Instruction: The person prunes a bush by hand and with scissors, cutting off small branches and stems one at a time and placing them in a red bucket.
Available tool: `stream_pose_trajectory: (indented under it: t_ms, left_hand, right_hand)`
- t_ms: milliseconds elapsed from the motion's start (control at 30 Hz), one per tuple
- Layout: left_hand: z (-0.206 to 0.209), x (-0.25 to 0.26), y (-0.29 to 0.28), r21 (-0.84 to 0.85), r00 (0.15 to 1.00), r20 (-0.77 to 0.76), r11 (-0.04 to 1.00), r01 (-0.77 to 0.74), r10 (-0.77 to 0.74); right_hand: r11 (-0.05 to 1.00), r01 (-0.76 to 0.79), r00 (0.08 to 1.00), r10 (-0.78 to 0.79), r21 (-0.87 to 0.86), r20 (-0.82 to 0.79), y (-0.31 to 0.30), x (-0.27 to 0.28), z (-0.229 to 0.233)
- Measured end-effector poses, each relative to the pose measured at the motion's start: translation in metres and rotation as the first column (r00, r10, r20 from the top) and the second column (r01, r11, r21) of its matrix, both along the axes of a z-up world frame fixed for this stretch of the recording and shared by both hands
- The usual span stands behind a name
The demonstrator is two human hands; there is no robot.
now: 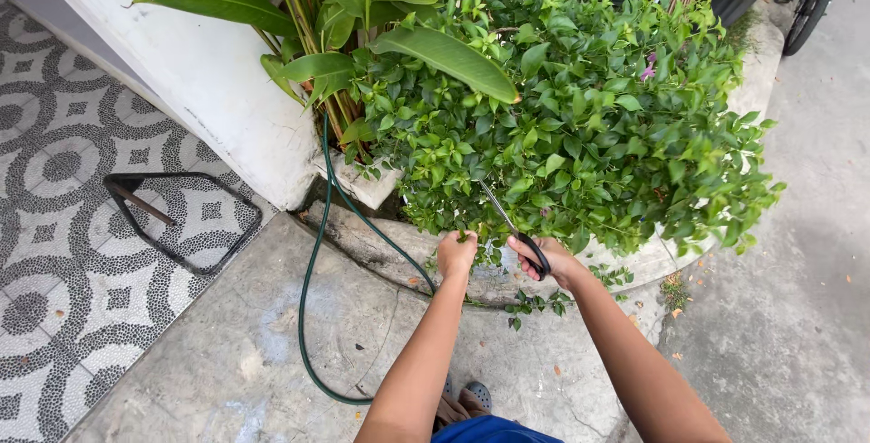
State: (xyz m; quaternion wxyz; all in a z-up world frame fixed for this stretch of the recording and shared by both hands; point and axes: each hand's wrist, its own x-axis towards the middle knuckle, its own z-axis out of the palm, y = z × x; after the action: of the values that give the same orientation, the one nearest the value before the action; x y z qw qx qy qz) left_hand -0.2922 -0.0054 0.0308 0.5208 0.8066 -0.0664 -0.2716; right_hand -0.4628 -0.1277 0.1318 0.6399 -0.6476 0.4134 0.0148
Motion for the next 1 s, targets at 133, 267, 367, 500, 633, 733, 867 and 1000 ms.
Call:
stream_pose_trajectory:
  t_ms: [133, 267, 367, 500, 633, 733, 867, 1000]
  left_hand:
    - [-0.036, 0.011, 0.031, 0.201, 0.994, -0.105, 0.978, 0.050, -0.029]
    - [-0.068, 0.038, 0.048, 0.146, 1.000, -0.004, 0.989, 0.004, -0.004]
    - [-0.088, 0.059, 0.053, 0.244, 0.994, -0.046, 0.964, 0.104, -0.096]
    - [-0.118, 0.079, 0.048, 0.241, 0.966, -0.255, 0.966, 0.095, -0.032]
    - [-0.176, 0.097, 0.010, -0.038, 0.951, -0.303, 0.996, -0.081, 0.066]
    - [-0.212, 0.100, -0.018, -0.369, 0.817, -0.566, 0.853, -0.369, 0.109]
    - [-0.233, 0.111, -0.042, -0.264, 0.681, -0.708, 0.822, -0.505, 0.190]
    - [-0.248, 0.094, -0.038, -0.316, 0.761, -0.602, 0.803, -0.505, 0.242]
  right_hand:
    - [0.991, -0.118, 0.990, 0.122, 0.058, -0.070, 0.005, -0.017, -0.031]
    - [0.979, -0.200, 0.967, 0.203, 0.036, -0.155, 0.016, -0.012, -0.074]
    - [0.977, -0.211, 0.950, 0.213, 0.035, -0.229, 0.027, -0.001, -0.105]
    - [0.958, -0.283, 0.911, 0.281, 0.037, -0.302, 0.023, 0.020, -0.138]
    - [0.970, -0.225, 0.914, 0.243, 0.091, -0.324, 0.012, 0.041, -0.171]
    - [0.967, -0.240, 0.896, 0.253, 0.081, -0.365, 0.005, 0.053, -0.188]
    - [0.962, -0.256, 0.910, 0.272, 0.093, -0.314, -0.004, 0.065, -0.189]
    - [0.960, -0.269, 0.931, 0.279, 0.074, -0.235, -0.002, 0.086, -0.187]
